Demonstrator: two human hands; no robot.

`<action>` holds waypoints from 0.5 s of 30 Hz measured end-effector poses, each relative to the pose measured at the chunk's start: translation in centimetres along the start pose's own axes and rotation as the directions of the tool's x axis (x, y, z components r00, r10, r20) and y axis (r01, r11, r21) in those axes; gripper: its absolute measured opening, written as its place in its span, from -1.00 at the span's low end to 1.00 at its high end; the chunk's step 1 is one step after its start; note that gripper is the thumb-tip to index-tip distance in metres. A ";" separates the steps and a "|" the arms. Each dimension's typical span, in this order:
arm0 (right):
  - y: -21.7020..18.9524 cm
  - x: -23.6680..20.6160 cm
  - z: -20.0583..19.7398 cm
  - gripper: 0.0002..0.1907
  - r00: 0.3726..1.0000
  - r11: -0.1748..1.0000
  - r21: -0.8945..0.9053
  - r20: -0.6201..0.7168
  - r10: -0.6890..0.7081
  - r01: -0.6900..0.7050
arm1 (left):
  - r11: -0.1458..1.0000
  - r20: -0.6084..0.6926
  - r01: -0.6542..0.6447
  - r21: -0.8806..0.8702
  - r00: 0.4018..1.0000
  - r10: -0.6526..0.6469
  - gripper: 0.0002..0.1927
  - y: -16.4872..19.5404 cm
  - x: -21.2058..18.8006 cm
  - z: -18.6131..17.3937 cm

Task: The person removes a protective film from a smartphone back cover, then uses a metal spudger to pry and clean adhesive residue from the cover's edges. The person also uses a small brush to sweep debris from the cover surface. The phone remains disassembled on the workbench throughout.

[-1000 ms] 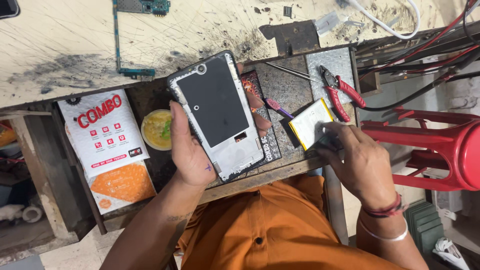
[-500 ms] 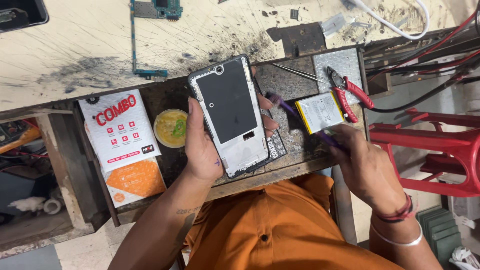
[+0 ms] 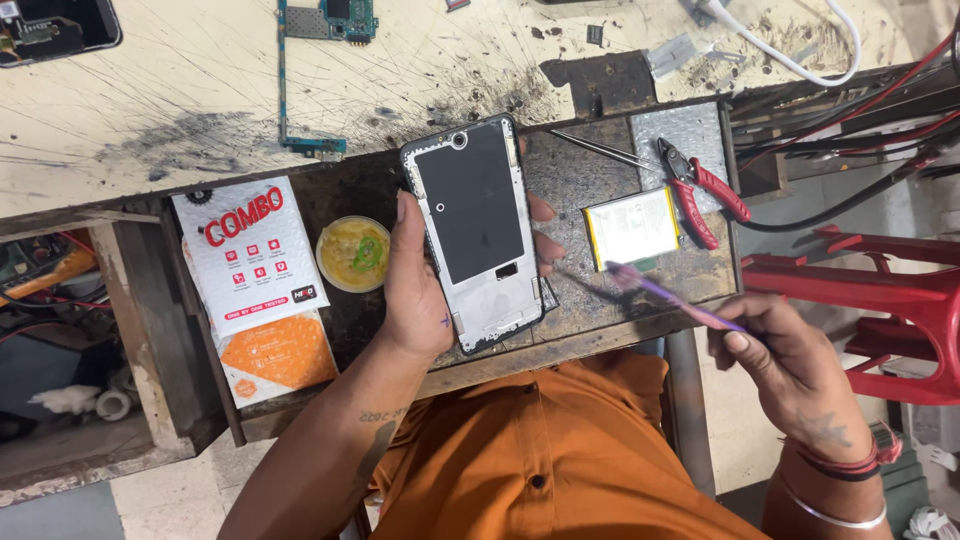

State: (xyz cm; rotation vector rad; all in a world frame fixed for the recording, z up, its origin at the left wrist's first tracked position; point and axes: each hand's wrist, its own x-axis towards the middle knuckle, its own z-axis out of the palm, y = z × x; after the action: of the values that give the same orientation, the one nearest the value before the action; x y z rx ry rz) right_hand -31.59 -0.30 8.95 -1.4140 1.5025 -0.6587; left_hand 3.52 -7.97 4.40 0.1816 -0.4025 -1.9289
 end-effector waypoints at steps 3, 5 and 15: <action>-1.0 0.1 0.4 -0.78 0.962 0.950 -0.154 0.019 -0.271 0.270 | 0.999 -0.007 0.026 0.036 1.000 -0.026 -0.12 0.0 0.2 -0.1; -1.9 0.8 0.9 -0.72 0.922 0.864 -0.330 0.068 -0.381 0.381 | 0.997 -0.017 0.049 0.052 0.999 -0.048 -0.11 0.1 0.3 -0.1; -5.8 4.4 3.2 -0.59 0.795 0.599 -0.558 0.206 -0.570 0.574 | 0.972 -0.011 0.222 0.071 0.975 -0.222 -0.12 0.4 0.5 -0.1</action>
State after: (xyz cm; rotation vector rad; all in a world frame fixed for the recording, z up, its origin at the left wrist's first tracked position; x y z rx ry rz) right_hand -25.65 -4.96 11.50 -2.4629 1.2781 -0.5629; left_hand 3.72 -8.60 4.48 0.2865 -0.4661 -2.1348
